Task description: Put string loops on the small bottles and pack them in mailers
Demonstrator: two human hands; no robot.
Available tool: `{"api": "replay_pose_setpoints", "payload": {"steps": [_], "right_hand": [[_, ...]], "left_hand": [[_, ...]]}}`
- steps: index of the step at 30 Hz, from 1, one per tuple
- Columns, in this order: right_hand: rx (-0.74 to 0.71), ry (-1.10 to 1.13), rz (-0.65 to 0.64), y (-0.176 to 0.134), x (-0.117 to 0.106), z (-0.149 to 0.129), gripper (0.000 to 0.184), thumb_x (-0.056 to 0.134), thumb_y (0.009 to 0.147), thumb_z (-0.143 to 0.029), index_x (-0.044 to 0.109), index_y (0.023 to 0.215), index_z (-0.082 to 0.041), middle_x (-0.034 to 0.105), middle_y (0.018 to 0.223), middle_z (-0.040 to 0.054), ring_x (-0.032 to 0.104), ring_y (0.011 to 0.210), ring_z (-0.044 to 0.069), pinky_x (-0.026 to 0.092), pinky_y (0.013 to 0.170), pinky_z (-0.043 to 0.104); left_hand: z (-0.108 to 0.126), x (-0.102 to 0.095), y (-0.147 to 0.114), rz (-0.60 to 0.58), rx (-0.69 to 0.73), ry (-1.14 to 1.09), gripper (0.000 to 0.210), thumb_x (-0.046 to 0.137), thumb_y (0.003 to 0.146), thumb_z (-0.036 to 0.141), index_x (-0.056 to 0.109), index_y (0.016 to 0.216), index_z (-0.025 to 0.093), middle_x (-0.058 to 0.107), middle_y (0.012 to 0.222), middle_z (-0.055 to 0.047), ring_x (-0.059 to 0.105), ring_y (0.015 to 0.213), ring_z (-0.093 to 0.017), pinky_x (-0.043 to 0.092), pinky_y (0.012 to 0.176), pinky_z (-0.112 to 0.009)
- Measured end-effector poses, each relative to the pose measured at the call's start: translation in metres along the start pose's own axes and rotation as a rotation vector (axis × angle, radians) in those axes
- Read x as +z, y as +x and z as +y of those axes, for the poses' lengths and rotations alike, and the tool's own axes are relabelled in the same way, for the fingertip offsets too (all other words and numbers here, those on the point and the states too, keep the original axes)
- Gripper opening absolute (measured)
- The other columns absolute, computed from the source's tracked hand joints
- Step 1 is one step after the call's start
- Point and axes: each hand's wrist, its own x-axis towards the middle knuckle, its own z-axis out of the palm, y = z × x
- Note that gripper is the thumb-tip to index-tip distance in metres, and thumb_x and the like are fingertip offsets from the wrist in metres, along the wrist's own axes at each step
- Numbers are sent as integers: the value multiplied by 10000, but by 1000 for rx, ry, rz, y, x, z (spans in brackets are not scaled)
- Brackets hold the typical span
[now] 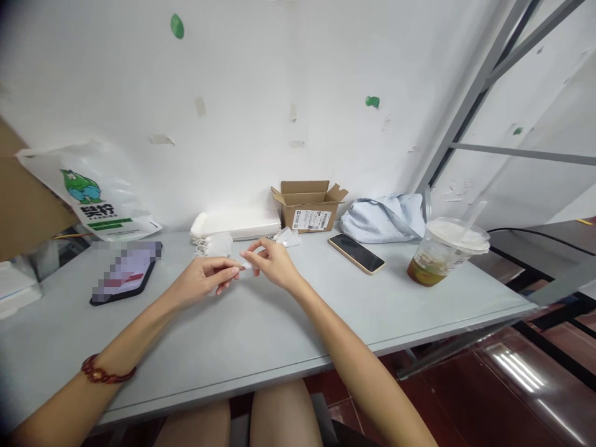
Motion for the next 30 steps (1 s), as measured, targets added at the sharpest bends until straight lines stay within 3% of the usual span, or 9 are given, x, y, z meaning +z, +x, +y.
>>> {"api": "replay_pose_setpoints", "payload": {"steps": [3, 10, 18, 25, 30], "right_hand": [[-6, -3, 33, 2, -7, 2, 348, 569, 788, -517, 557, 829, -171, 558, 505, -38, 400, 432, 68, 297, 453, 197], [-8, -16, -6, 1, -3, 4, 356, 579, 778, -523, 562, 821, -170, 552, 499, -36, 407, 433, 75, 285, 445, 200], [-18, 1, -49, 0, -6, 1, 329, 586, 783, -498, 553, 821, -173, 558, 500, -37, 383, 437, 70, 277, 448, 200], [0, -7, -13, -1, -8, 2, 318, 566, 798, -490, 527, 762, -176, 568, 502, -32, 358, 428, 63, 266, 448, 202], [4, -7, -46, -1, -1, 5, 313, 576, 790, -489, 532, 779, -179, 562, 496, -37, 363, 422, 68, 264, 443, 203]], "left_hand": [[1, 1, 2, 25, -24, 2, 290, 603, 774, 381, 676, 928, 147, 577, 694, -1, 471, 519, -87, 418, 481, -223], [-3, 10, 3, 85, 16, -49, 265, 555, 794, 413, 592, 758, 153, 544, 660, 6, 463, 512, -92, 397, 462, -224], [6, 5, -1, 111, 48, 90, 260, 556, 773, 396, 637, 700, 160, 583, 638, -3, 448, 521, -99, 366, 472, -222], [6, -5, -3, 155, 44, 80, 324, 551, 761, 420, 689, 893, 158, 669, 749, -44, 535, 588, -134, 438, 546, -255], [3, 6, -2, 133, 101, 127, 270, 532, 784, 397, 662, 729, 167, 675, 733, -36, 585, 689, -164, 462, 657, -275]]}}
